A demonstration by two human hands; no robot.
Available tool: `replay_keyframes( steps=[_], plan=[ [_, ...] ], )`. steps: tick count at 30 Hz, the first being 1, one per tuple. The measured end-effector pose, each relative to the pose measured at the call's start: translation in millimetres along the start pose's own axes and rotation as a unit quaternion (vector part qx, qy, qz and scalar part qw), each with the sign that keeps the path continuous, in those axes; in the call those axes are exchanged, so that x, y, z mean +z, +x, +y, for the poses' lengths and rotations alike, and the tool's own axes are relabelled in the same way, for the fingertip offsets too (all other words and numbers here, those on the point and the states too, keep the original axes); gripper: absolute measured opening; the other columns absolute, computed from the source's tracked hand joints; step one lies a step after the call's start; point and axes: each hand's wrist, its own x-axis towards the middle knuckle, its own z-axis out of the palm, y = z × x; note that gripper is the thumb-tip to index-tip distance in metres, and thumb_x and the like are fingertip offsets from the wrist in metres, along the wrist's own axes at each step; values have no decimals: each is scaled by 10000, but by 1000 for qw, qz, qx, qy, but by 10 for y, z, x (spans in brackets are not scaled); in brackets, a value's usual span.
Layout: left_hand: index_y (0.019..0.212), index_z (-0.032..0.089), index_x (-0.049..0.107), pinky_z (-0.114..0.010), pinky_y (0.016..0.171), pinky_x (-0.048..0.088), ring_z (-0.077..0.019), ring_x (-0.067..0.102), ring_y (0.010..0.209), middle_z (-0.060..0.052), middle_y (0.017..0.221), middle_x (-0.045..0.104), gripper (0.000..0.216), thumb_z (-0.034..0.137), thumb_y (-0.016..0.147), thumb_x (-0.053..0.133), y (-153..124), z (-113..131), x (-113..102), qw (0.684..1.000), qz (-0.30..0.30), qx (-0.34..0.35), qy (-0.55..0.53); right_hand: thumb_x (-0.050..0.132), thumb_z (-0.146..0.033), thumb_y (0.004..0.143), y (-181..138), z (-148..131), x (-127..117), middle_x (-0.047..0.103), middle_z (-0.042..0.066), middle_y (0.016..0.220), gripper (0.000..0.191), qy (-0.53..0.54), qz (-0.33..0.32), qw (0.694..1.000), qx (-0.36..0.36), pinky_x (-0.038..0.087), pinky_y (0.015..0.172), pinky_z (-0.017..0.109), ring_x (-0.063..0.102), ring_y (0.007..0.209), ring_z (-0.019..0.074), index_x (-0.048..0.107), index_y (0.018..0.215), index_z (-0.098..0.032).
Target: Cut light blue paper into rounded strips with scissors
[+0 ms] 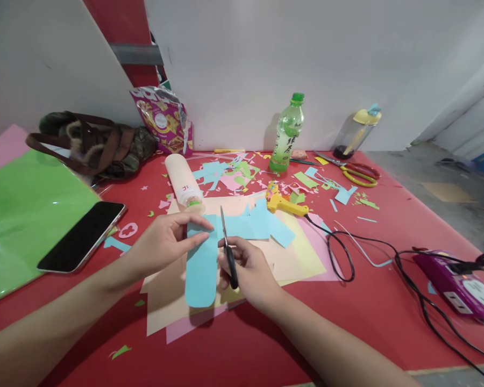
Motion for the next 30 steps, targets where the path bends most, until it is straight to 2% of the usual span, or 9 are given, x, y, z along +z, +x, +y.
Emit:
replay_keyframes(
  steps=[3, 8, 11, 15, 20, 24, 28, 30],
  plan=[
    [858, 171, 609, -237, 539, 433, -123, 530, 607, -33, 774, 616, 181, 269, 729, 529, 17, 7, -8, 1000, 14, 3, 9, 552, -463, 698, 14, 18, -15, 489, -53, 502, 345, 34, -4, 999, -14, 345, 407, 209, 492, 391, 90, 475, 866, -172],
    [863, 152, 604, -262, 581, 441, -132, 536, 630, -45, 810, 624, 188, 241, 746, 487, 45, 21, -34, 1000, 24, -6, 16, 511, -506, 713, 27, 63, -56, 491, -23, 625, 364, 132, -57, 989, -40, 415, 533, 255, 501, 527, 110, 466, 892, -193],
    [867, 153, 601, -261, 580, 436, -128, 528, 619, -39, 799, 616, 188, 240, 749, 483, 55, 6, -25, 999, 31, -15, 11, 568, -452, 688, 28, 39, -52, 486, -28, 663, 350, 108, -62, 992, -28, 410, 543, 247, 490, 556, 105, 436, 896, -203],
    [855, 151, 576, -234, 577, 438, -114, 527, 631, -29, 789, 588, 158, 233, 748, 493, 71, -64, 41, 996, 65, -3, -55, 656, -254, 604, 29, -38, -21, 421, -86, 568, 349, 13, -14, 1000, 1, 349, 445, 198, 418, 455, 67, 398, 836, -210],
    [899, 168, 476, -208, 553, 437, -91, 521, 615, -9, 809, 542, 194, 217, 720, 535, 99, -173, 106, 984, 108, 18, -138, 600, -190, 591, 64, -72, -34, 371, -107, 509, 301, -29, 59, 997, -31, 291, 404, 187, 360, 405, 56, 395, 811, -208],
    [1019, 194, 336, -198, 537, 436, -80, 526, 564, 44, 679, 530, 357, 199, 721, 532, 120, -225, 97, 973, 82, 11, -215, 577, -178, 576, 115, -55, -92, 373, -101, 535, 284, -18, 118, 991, -56, 269, 387, 183, 328, 397, 48, 412, 805, -211],
    [911, 147, 460, -221, 581, 444, -106, 549, 640, -8, 742, 558, 210, 270, 744, 494, 126, -288, 83, 992, 54, -10, -118, 570, -162, 569, 163, -55, -172, 381, -92, 576, 287, -18, 190, 977, -94, 252, 390, 183, 299, 409, 42, 425, 812, -211],
    [819, 132, 512, -237, 591, 439, -122, 548, 651, -30, 745, 570, 173, 285, 746, 478, 111, -309, 89, 997, 39, -17, -57, 564, -149, 575, 185, -62, -218, 364, -94, 563, 286, -35, 200, 972, -117, 234, 391, 184, 287, 416, 45, 430, 820, -211]
  ],
)
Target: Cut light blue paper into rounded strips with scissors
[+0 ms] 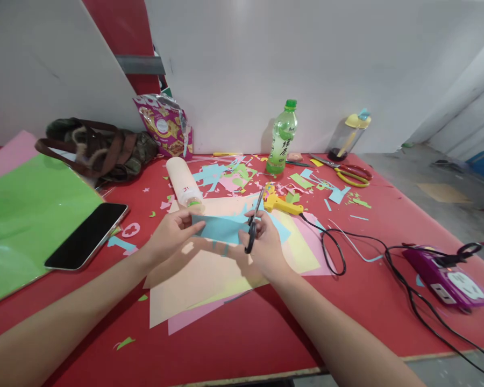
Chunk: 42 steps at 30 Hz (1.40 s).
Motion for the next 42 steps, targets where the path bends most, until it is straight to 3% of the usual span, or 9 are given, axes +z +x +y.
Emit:
replay_keyframes(
  steps=[5, 9, 13, 18, 23, 26, 30, 35, 42],
  plan=[
    [709, 154, 576, -244, 569, 394, -131, 516, 593, -7, 647, 572, 84, 208, 678, 519, -102, 25, 50, 997, -52, 14, 60, 550, -142, 598, 64, -3, -59, 328, -99, 532, 264, -36, 5, 998, -43, 226, 406, 195, 284, 424, 56, 440, 828, -211],
    [810, 182, 598, -247, 570, 360, -126, 480, 560, 10, 624, 570, 157, 232, 690, 510, -196, 52, 101, 996, -54, 26, 69, 560, -134, 592, 52, -8, -54, 361, -91, 545, 273, -47, -56, 996, -45, 263, 435, 197, 333, 464, 64, 456, 835, -200],
    [657, 180, 610, -236, 584, 363, -126, 501, 561, 17, 581, 585, 106, 258, 680, 542, -255, 43, 109, 998, -59, 6, 20, 605, -176, 585, 43, 9, -39, 423, -76, 570, 279, -31, -95, 994, -38, 310, 460, 200, 398, 500, 71, 476, 831, -192],
    [735, 153, 582, -233, 586, 414, -137, 556, 625, -17, 690, 613, 194, 340, 706, 537, -271, -42, 25, 991, 24, -74, -110, 597, -279, 621, 127, 60, -63, 484, -59, 595, 296, 21, -17, 999, -25, 363, 485, 215, 455, 508, 78, 471, 879, -203],
    [734, 145, 549, -252, 597, 451, -125, 573, 570, 0, 603, 606, 278, 395, 634, 616, -254, -152, -60, 952, 101, -132, -258, 593, -326, 613, 146, 83, -71, 451, -74, 537, 306, -12, -31, 999, -16, 331, 453, 218, 420, 459, 81, 467, 863, -203],
    [689, 146, 550, -247, 612, 459, -115, 576, 563, 9, 581, 608, 311, 395, 554, 677, -225, -167, -87, 926, 135, -142, -323, 598, -296, 607, 85, 76, -51, 437, -78, 496, 287, -147, -77, 985, -41, 309, 447, 222, 417, 449, 96, 487, 855, -203],
    [658, 139, 570, -231, 583, 459, -101, 566, 521, 16, 547, 611, 324, 362, 484, 727, -192, -156, -112, 905, 155, -150, -368, 505, -208, 650, -2, 64, -18, 477, -51, 513, 219, -392, -126, 900, -142, 320, 476, 229, 444, 459, 111, 505, 868, -191],
    [663, 120, 591, -230, 563, 462, -103, 570, 502, 3, 545, 630, 310, 299, 466, 749, -196, -169, -109, 901, 150, -171, -370, 506, -226, 622, 31, 131, -34, 566, 40, 684, 307, -435, -48, 878, -196, 368, 624, 301, 539, 637, 179, 486, 920, -159],
    [713, 115, 585, -229, 563, 467, -114, 592, 542, -22, 599, 650, 311, 225, 474, 750, -221, -184, -94, 920, 126, -200, -314, 502, -277, 650, 120, 103, -79, 518, 22, 688, 315, -398, 54, 906, -137, 409, 574, 301, 523, 652, 187, 441, 942, -177]
  ],
)
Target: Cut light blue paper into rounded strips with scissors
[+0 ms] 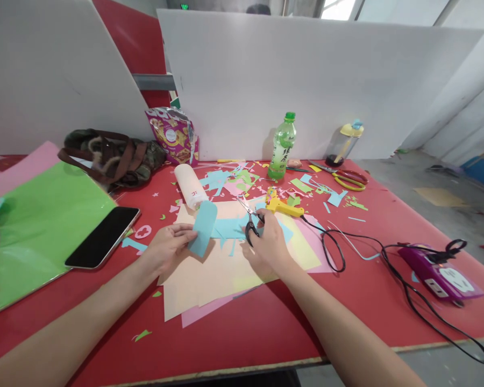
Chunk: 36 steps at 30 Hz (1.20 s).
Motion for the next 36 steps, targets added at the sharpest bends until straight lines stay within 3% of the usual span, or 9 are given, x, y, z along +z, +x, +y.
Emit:
replay_keyframes(
  steps=[9, 17, 23, 30, 33, 36],
  plan=[
    [719, 136, 553, -211, 514, 434, -98, 554, 515, 23, 541, 592, 270, 191, 507, 711, -11, 40, -29, 993, -12, 29, 111, 513, -226, 626, 9, 116, 36, 503, 100, 846, 317, -54, 38, 997, -42, 398, 692, 374, 485, 804, 251, 418, 920, -159],
    [667, 150, 595, -225, 452, 362, -123, 493, 460, 53, 459, 504, 279, 245, 444, 733, 16, 45, -71, 963, 5, 90, 252, 495, -118, 547, 28, 199, 24, 468, 96, 843, 353, -99, 41, 992, -65, 393, 655, 363, 463, 777, 257, 400, 882, -176],
    [553, 190, 599, -226, 535, 340, -148, 514, 557, 4, 568, 595, 109, 249, 642, 584, -22, 102, -62, 933, 47, 176, 311, 482, -109, 513, 89, 229, -12, 476, 60, 736, 322, -93, 35, 994, -50, 380, 565, 314, 471, 654, 214, 414, 820, -181],
    [709, 204, 546, -229, 601, 365, -165, 545, 647, -7, 705, 595, 42, 186, 677, 525, -26, 95, -62, 921, 81, 223, 309, 437, -95, 545, 107, 143, -55, 486, -10, 597, 249, -54, 37, 997, -36, 364, 499, 255, 464, 526, 149, 441, 773, -196],
    [829, 198, 473, -237, 618, 389, -161, 553, 676, -1, 710, 555, 175, 182, 667, 537, -9, 71, -75, 926, 86, 219, 294, 438, -91, 548, 132, 138, -89, 496, -6, 640, 267, -38, 55, 997, -37, 390, 527, 253, 483, 558, 143, 440, 794, -195],
    [935, 202, 383, -235, 599, 413, -146, 560, 657, 30, 665, 507, 329, 166, 653, 548, 12, 43, -84, 936, 71, 208, 276, 429, -85, 553, 154, 169, -121, 487, 18, 724, 309, -31, 122, 991, -41, 417, 608, 288, 490, 635, 154, 431, 844, -190]
  ],
)
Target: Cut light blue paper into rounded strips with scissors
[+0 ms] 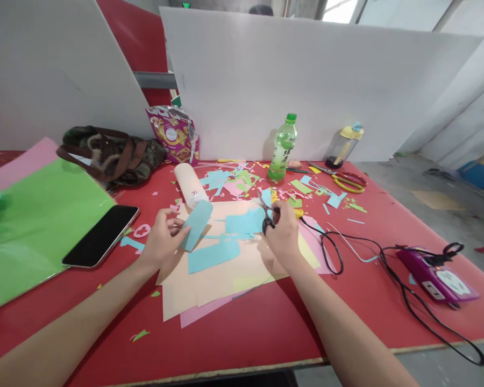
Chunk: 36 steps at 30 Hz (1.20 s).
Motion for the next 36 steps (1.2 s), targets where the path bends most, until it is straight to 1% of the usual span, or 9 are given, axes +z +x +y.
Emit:
replay_keyframes(
  steps=[4, 10, 13, 16, 18, 21, 24, 32, 36],
  plan=[
    [983, 225, 328, -206, 520, 425, -109, 558, 579, 53, 678, 452, 400, 161, 654, 547, -5, -28, 29, 998, -39, -12, -56, 441, -80, 566, 1, 25, -20, 467, 6, 714, 323, 36, 100, 994, -31, 434, 637, 302, 485, 623, 147, 433, 866, -201],
    [1162, 292, 227, -205, 487, 451, -104, 578, 590, 18, 829, 461, 625, 166, 656, 573, -67, 33, 75, 978, -109, -57, -167, 476, -93, 589, -14, -49, -50, 530, 4, 693, 270, 42, 53, 998, 9, 443, 592, 299, 529, 605, 153, 455, 830, -212],
    [1236, 303, 168, -218, 542, 468, -128, 593, 665, 2, 825, 518, 731, 170, 657, 594, -107, 92, 87, 962, -144, -82, -216, 503, -118, 600, -8, -78, -70, 531, 8, 701, 244, 82, 92, 992, 34, 443, 585, 294, 552, 660, 165, 454, 821, -211],
    [1231, 292, 218, -213, 531, 458, -122, 586, 614, 37, 706, 538, 740, 160, 634, 635, -143, 117, 105, 944, -159, -127, -260, 534, -167, 620, 11, -94, -86, 492, -11, 719, 270, 147, 167, 973, 54, 451, 558, 272, 542, 648, 141, 412, 854, -224],
    [1160, 252, 336, -207, 521, 452, -109, 575, 569, 48, 656, 546, 659, 141, 603, 668, -164, 115, 129, 921, -157, -174, -312, 559, -193, 615, 24, -104, -87, 451, -40, 714, 319, 232, 172, 953, 86, 451, 486, 237, 510, 555, 102, 369, 866, -242],
    [891, 141, 519, -209, 542, 461, -100, 572, 559, 6, 652, 587, 333, 144, 598, 677, -194, 112, 177, 886, -162, -228, -369, 613, -209, 576, 29, -129, -69, 420, -71, 704, 375, 363, 143, 907, 157, 466, 433, 209, 466, 475, 60, 344, 833, -253],
    [760, 108, 555, -226, 603, 482, -108, 587, 609, -39, 703, 622, 158, 158, 642, 647, -223, 130, 216, 871, -165, -253, -388, 648, -203, 550, 1, -175, -37, 416, -81, 688, 391, 413, 112, 887, 175, 522, 515, 237, 493, 526, 62, 355, 805, -250],
    [820, 122, 587, -308, 737, 476, -173, 605, 758, -71, 846, 652, 231, 206, 625, 679, -284, 223, 227, 824, -184, -265, -466, 651, -207, 575, -252, -372, 74, 451, -105, 631, 348, 467, -59, 856, 215, 542, 684, 322, 501, 530, 52, 375, 782, -244],
    [809, 117, 600, -307, 748, 469, -186, 599, 780, -82, 878, 654, 268, 233, 591, 706, -310, 238, 247, 822, -186, -250, -478, 651, -241, 602, -351, -406, 106, 485, -98, 647, 327, 491, -139, 835, 204, 539, 688, 332, 518, 554, 63, 385, 793, -245]
  ],
)
